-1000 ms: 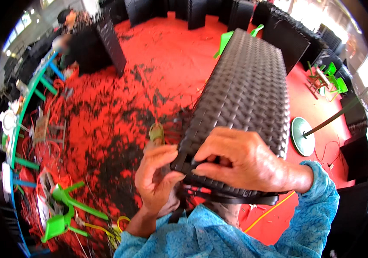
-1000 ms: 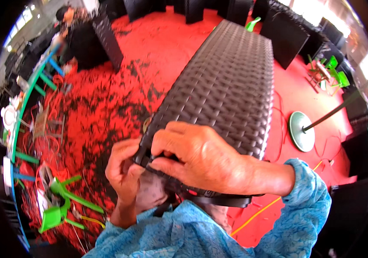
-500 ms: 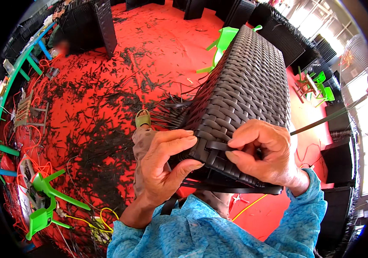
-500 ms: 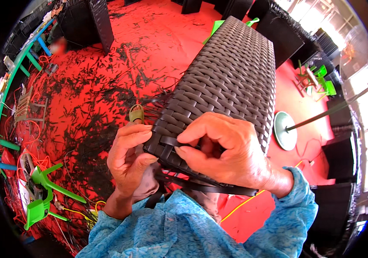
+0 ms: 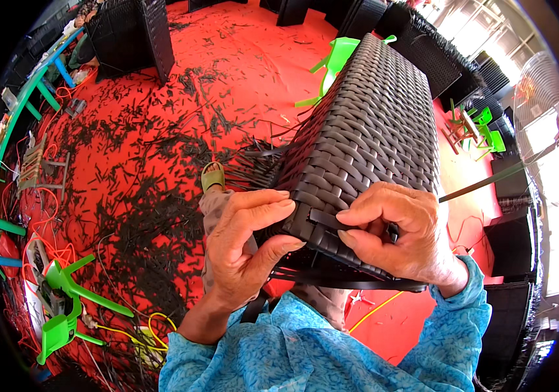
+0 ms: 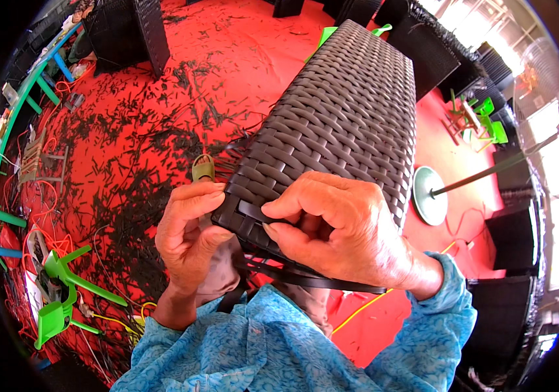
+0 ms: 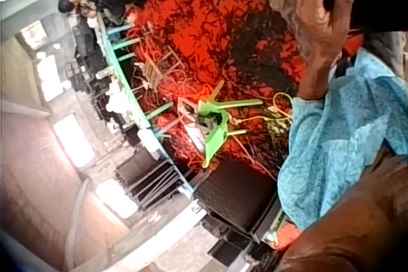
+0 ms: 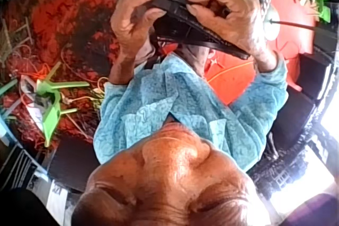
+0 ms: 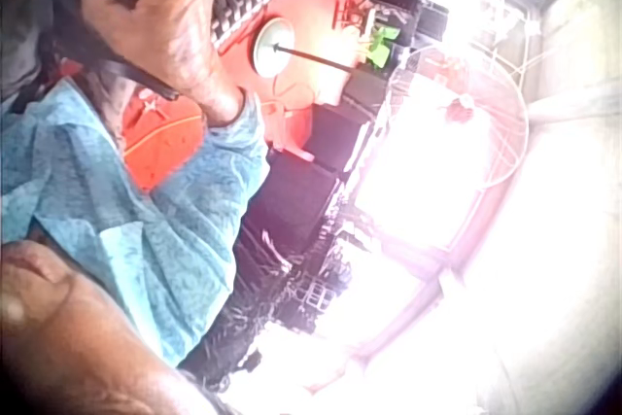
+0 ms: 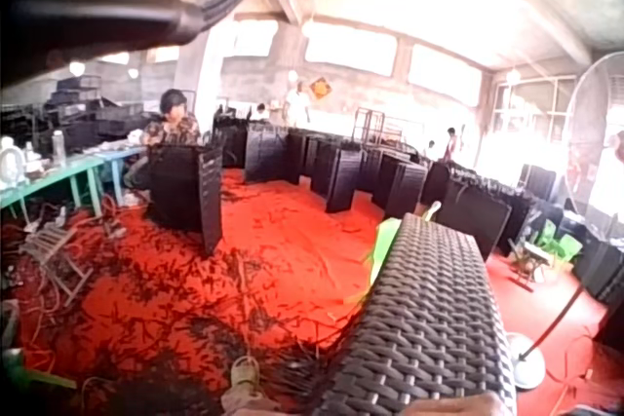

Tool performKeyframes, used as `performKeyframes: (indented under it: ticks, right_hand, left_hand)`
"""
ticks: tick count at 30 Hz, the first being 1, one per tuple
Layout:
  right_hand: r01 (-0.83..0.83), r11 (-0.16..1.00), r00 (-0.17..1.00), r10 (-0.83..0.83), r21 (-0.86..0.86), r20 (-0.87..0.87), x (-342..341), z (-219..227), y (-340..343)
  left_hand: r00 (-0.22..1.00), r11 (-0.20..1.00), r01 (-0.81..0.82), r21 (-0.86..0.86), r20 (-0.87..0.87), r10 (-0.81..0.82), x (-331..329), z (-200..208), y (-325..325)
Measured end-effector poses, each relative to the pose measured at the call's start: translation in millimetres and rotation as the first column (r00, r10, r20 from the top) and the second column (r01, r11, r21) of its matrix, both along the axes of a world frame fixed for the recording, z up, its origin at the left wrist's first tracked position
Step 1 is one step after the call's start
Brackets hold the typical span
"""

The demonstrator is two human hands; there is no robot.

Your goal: The person weaves plastic rattan strips into a woven furniture frame by hand, tucking and threading the strip ends through the weave to secure the edges.

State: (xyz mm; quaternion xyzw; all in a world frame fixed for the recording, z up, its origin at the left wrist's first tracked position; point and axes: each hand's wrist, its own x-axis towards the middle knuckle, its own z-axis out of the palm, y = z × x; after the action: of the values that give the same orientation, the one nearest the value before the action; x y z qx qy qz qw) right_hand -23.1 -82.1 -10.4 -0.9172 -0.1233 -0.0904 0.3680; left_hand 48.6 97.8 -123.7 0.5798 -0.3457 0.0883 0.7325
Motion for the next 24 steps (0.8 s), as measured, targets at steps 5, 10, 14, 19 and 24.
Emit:
performKeyframes:
  ticks: [5, 10, 14, 19, 24]
  right_hand:
    - [0.000, 0.999, 1.000, 0.000, -0.045, -0.001, 2, 2, 3]
    - [0.012, 0.995, 1.000, -0.009, -0.100, 0.022, 3, 2, 6]
    - [-0.045, 0.980, 0.982, 0.079, -0.192, 0.170, 13, -1, 5]
    - [-0.034, 0.985, 0.999, 0.040, -0.169, 0.032, 19, 3, 8]
    - [0.066, 0.996, 0.975, -0.051, 0.062, -0.216, 15, 7, 8]
  left_hand:
    - [1.000, 1.000, -0.005, 0.015, 0.001, 0.005, -1, 1, 1]
    - [0.999, 1.000, -0.021, 0.017, 0.050, 0.020, 0, 1, 1]
    - [1.000, 1.000, 0.006, 0.018, 0.023, -0.006, 2, 0, 2]
    - [0.960, 0.974, 0.154, -0.164, -0.208, -0.187, 6, 3, 2]
    - [0.919, 0.947, 0.275, -0.167, -0.243, -0.309, 18, 12, 8]
